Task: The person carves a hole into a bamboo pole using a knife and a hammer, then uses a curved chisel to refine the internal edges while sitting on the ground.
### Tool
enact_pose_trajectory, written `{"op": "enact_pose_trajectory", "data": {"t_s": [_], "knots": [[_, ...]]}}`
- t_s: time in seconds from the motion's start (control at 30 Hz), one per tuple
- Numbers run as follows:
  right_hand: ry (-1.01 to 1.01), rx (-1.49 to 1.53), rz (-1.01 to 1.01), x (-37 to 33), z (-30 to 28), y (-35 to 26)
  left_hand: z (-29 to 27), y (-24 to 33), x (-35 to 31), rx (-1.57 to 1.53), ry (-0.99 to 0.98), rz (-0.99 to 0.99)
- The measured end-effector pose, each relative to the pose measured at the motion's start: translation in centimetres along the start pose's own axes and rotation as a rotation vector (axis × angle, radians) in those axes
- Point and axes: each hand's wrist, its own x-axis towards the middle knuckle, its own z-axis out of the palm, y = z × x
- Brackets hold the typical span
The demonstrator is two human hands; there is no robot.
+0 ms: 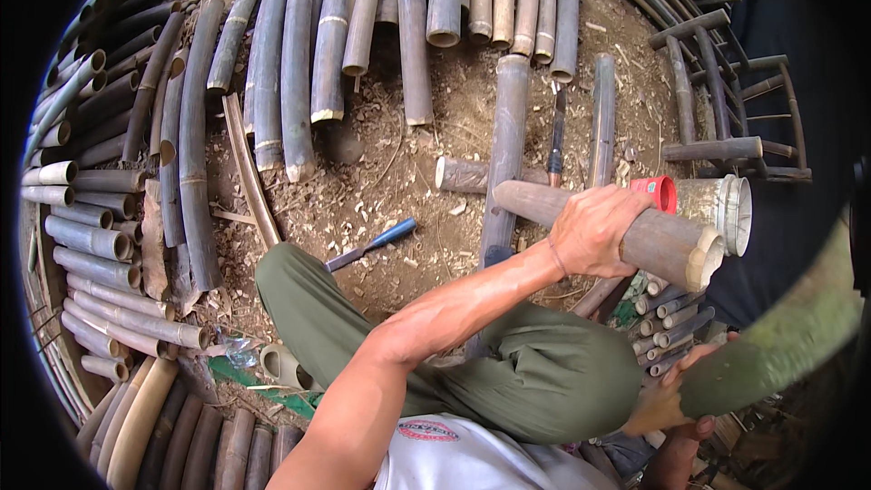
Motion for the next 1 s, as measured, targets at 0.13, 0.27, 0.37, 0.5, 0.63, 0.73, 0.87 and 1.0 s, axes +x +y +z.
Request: {"op": "enact_pose_trajectory", "data": {"t_s": [0.13,0.27,0.37,0.5,0.63,0.73,0.87,1.0], "knots": [[-0.181,-0.221,0.13,0.1,-4.1,2.8,-0.5,0.3,0.3,0.007,-0.024,-0.006],[-0.223,-0.178,0.058,2.0,-3.9,-0.2,-0.8,-0.8,0.1,0.012,-0.053,-0.014],[-0.049,-0.642,-0.313,8.6,-8.8,-1.9,-0.9,-1.1,-0.6,-0.013,-0.119,-0.061],[-0.115,-1.349,-0.666,13.2,-7.6,-4.7,-1.2,-1.1,-0.5,-0.031,-0.19,-0.09],[-0.097,-1.315,-0.611,15.9,-8.2,-3.2,-1.3,-1.3,-0.4,-0.007,-0.186,-0.092],[-0.225,-1.363,-0.703,14.8,-8.2,-3.4,-1.5,-1.3,-0.4,-0.027,-0.215,-0.102],[-0.095,-1.362,-0.724,16.5,-7.4,-4.6,-1.0,-1.1,-0.2,-0.001,-0.254,-0.126],[-0.268,-1.339,-0.656,16.0,-8.3,-3.2,-1.5,-1.2,-0.8,-0.021,-0.23,-0.103]]}}
